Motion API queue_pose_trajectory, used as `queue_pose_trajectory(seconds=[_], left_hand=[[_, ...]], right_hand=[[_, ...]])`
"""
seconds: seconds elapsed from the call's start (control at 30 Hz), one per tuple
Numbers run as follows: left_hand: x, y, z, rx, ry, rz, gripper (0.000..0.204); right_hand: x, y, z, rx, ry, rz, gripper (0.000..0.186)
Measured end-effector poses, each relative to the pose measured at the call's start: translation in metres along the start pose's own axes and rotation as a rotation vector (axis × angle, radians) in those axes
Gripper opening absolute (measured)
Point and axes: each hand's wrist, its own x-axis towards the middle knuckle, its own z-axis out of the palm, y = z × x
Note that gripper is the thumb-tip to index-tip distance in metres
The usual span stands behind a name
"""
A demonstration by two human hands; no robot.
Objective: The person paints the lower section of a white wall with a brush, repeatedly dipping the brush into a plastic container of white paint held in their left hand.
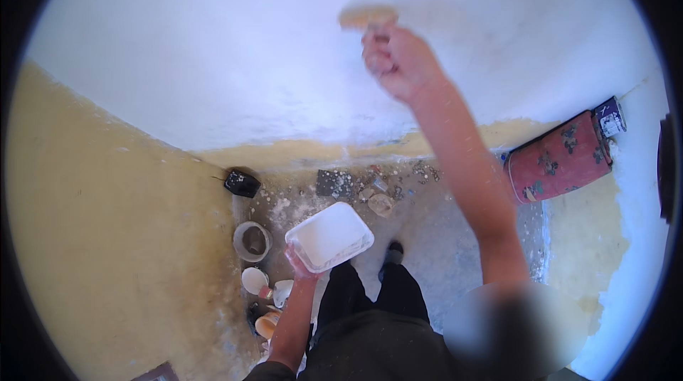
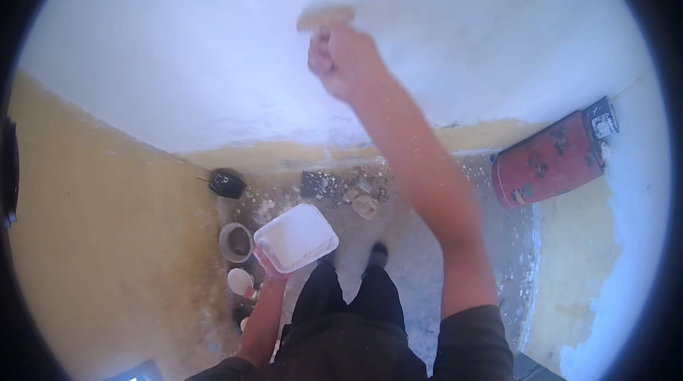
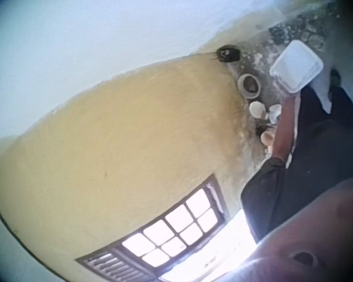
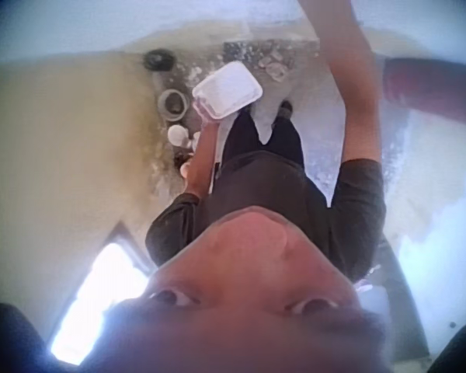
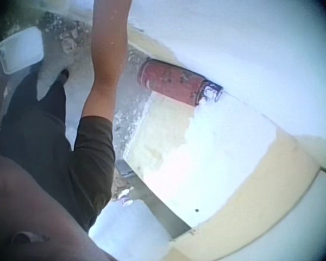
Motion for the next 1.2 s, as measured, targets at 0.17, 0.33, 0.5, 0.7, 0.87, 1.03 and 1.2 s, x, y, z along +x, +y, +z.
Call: queue_pose_trajectory(seconds=[0.17,0.33,0.5,0.7,0.87,1.03,1.2], left_hand=[[0.010,0.026,0.017,-0.001,-0.087,-0.003,0.080],[0.011,0.050,0.014,-0.039,-0.131,0.010,0.080],[0.007,0.072,0.022,0.042,-0.113,0.016,0.092],[-0.001,0.095,0.027,0.045,-0.115,-0.001,0.090],[-0.012,0.110,0.016,0.031,-0.133,-0.058,0.090],[-0.005,0.121,0.022,0.073,-0.084,-0.026,0.087],[0.000,0.117,0.039,0.006,-0.099,0.028,0.085]], right_hand=[[-0.020,-0.071,0.086,-0.182,-0.232,-0.187,0.013],[-0.024,-0.049,0.122,-0.290,-0.163,-0.385,0.014],[0.032,0.058,0.026,-0.306,0.085,-0.232,0.029],[0.027,0.168,-0.057,-0.097,0.365,0.203,0.011],[0.041,0.127,0.022,0.007,0.233,0.180,0.015],[-0.004,0.003,0.171,-0.092,-0.176,-0.067,0.010],[-0.041,-0.001,0.197,-0.230,-0.202,-0.371,0.016]])
